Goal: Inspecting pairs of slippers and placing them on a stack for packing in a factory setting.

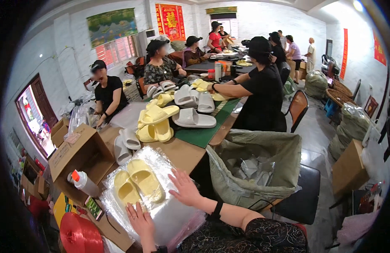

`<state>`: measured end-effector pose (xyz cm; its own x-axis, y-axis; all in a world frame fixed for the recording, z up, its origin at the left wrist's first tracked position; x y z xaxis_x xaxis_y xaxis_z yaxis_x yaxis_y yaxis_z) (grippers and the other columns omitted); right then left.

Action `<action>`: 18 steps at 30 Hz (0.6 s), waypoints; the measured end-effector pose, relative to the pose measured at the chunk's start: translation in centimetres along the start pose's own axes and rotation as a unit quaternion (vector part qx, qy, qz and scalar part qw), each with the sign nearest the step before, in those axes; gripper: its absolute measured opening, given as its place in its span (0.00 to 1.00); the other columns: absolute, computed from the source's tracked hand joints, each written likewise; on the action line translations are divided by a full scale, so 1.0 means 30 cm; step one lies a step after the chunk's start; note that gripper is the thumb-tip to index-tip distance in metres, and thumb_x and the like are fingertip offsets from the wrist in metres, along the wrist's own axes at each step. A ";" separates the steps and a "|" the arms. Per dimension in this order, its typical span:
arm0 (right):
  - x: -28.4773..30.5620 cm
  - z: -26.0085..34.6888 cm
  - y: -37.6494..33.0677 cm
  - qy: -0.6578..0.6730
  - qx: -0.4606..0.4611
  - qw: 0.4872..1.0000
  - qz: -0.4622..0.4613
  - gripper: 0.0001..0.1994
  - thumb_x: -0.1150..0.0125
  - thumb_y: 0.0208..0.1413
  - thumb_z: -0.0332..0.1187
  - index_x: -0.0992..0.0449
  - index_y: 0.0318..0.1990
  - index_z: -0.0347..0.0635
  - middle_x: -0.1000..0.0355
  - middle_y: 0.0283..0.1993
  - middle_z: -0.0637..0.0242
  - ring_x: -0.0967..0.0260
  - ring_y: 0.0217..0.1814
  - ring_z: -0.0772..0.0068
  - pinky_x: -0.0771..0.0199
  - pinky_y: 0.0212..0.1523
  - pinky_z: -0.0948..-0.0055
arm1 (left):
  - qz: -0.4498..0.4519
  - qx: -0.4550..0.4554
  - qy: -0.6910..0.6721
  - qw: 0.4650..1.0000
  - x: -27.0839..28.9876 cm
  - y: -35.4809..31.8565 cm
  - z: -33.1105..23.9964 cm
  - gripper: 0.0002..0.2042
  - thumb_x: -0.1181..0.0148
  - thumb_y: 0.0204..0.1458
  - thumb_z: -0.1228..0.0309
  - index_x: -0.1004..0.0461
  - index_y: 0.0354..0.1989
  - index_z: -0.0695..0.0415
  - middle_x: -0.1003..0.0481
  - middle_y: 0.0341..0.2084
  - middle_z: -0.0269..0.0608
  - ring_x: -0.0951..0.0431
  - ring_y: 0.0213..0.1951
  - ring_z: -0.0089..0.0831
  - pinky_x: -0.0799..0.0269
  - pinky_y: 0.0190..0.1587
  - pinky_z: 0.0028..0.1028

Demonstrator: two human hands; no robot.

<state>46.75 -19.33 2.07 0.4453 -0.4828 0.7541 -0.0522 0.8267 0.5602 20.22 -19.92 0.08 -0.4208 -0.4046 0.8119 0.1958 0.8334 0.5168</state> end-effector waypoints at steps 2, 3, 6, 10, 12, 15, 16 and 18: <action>-0.004 0.124 0.016 0.046 0.047 0.998 0.000 0.35 0.53 0.70 0.52 0.48 0.77 0.41 0.56 0.81 0.51 0.62 0.84 0.50 0.62 0.80 0.50 | -0.003 -0.005 0.008 1.000 -0.003 0.002 0.000 0.26 0.49 0.63 0.62 0.32 0.67 0.60 0.46 0.73 0.62 0.50 0.74 0.64 0.51 0.74 0.54; -0.040 0.188 0.026 0.082 0.069 0.993 0.056 0.35 0.52 0.70 0.52 0.48 0.77 0.41 0.56 0.82 0.52 0.63 0.84 0.50 0.62 0.81 0.50 | -0.004 -0.009 0.008 1.000 -0.003 0.003 0.001 0.26 0.50 0.63 0.61 0.32 0.67 0.60 0.46 0.73 0.62 0.50 0.74 0.64 0.50 0.73 0.54; -0.135 0.362 0.011 0.122 0.171 0.969 0.131 0.36 0.51 0.69 0.53 0.48 0.77 0.42 0.56 0.82 0.53 0.64 0.85 0.51 0.62 0.81 0.50 | -0.001 -0.025 0.008 1.000 0.006 0.002 -0.003 0.25 0.51 0.66 0.61 0.33 0.68 0.60 0.45 0.73 0.62 0.49 0.74 0.64 0.49 0.73 0.54; -0.234 0.391 -0.023 0.094 0.194 0.964 0.156 0.36 0.52 0.69 0.54 0.47 0.77 0.45 0.55 0.82 0.55 0.62 0.84 0.51 0.62 0.81 0.52 | 0.020 0.008 -0.006 1.000 0.015 0.004 -0.005 0.25 0.50 0.65 0.63 0.34 0.68 0.61 0.45 0.72 0.63 0.50 0.74 0.64 0.49 0.73 0.54; -0.248 0.345 -0.027 0.080 0.173 0.972 0.140 0.36 0.51 0.69 0.54 0.48 0.77 0.47 0.54 0.81 0.55 0.60 0.84 0.51 0.61 0.81 0.52 | 0.024 0.016 0.001 1.000 0.018 0.007 -0.013 0.25 0.48 0.63 0.64 0.33 0.67 0.62 0.44 0.72 0.63 0.49 0.74 0.64 0.50 0.73 0.53; -0.223 0.261 -0.031 0.063 0.143 0.984 0.083 0.36 0.51 0.69 0.55 0.48 0.78 0.47 0.55 0.82 0.56 0.60 0.84 0.50 0.61 0.81 0.51 | 0.009 0.010 -0.003 1.000 0.027 0.008 -0.028 0.25 0.46 0.61 0.66 0.33 0.66 0.62 0.44 0.72 0.63 0.49 0.74 0.63 0.50 0.73 0.53; -0.206 0.236 -0.033 0.055 0.148 0.986 0.058 0.37 0.50 0.68 0.55 0.49 0.78 0.47 0.55 0.82 0.56 0.60 0.84 0.51 0.60 0.81 0.52 | 0.005 0.008 -0.003 1.000 0.029 0.010 -0.031 0.26 0.46 0.60 0.66 0.32 0.66 0.62 0.44 0.72 0.64 0.49 0.74 0.63 0.51 0.74 0.53; -0.199 0.174 -0.032 0.051 0.112 0.990 0.062 0.38 0.49 0.68 0.54 0.49 0.78 0.45 0.55 0.82 0.55 0.60 0.84 0.50 0.59 0.80 0.52 | 0.006 0.008 0.003 1.000 0.029 0.010 -0.032 0.26 0.46 0.60 0.66 0.32 0.67 0.62 0.44 0.72 0.65 0.49 0.73 0.64 0.50 0.73 0.53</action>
<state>39.47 -18.74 -1.17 0.5111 -0.3397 0.7895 -0.3035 0.7880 0.5356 20.77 -20.39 1.18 -0.4135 -0.3957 0.8200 0.1873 0.8444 0.5020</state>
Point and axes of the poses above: each hand's wrist, its own y-axis towards the middle knuckle, its own x-axis out of the back of the hand, z = x × y, the point moved 6 cm from there along y, towards the middle knuckle
